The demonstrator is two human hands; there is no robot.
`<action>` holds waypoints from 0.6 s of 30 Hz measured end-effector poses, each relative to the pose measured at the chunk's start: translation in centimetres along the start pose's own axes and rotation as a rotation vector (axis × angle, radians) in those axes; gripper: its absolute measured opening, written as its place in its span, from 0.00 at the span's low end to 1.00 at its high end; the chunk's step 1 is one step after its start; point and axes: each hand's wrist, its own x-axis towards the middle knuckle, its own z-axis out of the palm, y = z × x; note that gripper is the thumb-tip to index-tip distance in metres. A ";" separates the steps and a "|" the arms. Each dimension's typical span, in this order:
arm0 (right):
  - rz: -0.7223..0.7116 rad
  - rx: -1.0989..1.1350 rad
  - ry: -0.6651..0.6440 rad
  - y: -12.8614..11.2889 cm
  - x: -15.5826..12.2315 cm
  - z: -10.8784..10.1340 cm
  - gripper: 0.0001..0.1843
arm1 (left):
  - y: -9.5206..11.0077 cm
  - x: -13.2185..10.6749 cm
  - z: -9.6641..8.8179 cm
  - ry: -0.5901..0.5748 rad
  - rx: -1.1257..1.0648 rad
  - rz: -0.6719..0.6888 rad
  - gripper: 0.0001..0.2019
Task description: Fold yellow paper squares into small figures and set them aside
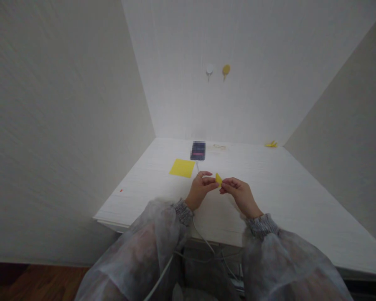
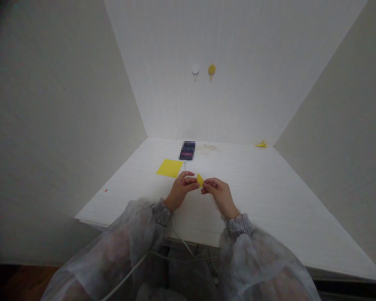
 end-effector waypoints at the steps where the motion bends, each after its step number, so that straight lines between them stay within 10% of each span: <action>1: -0.005 0.010 0.008 0.0 0.0 0.0 0.08 | 0.0 0.0 0.0 -0.024 -0.015 -0.002 0.20; 18: -0.045 -0.041 0.023 0.0 -0.1 0.0 0.08 | 0.8 -0.4 0.5 -0.185 0.083 0.031 0.11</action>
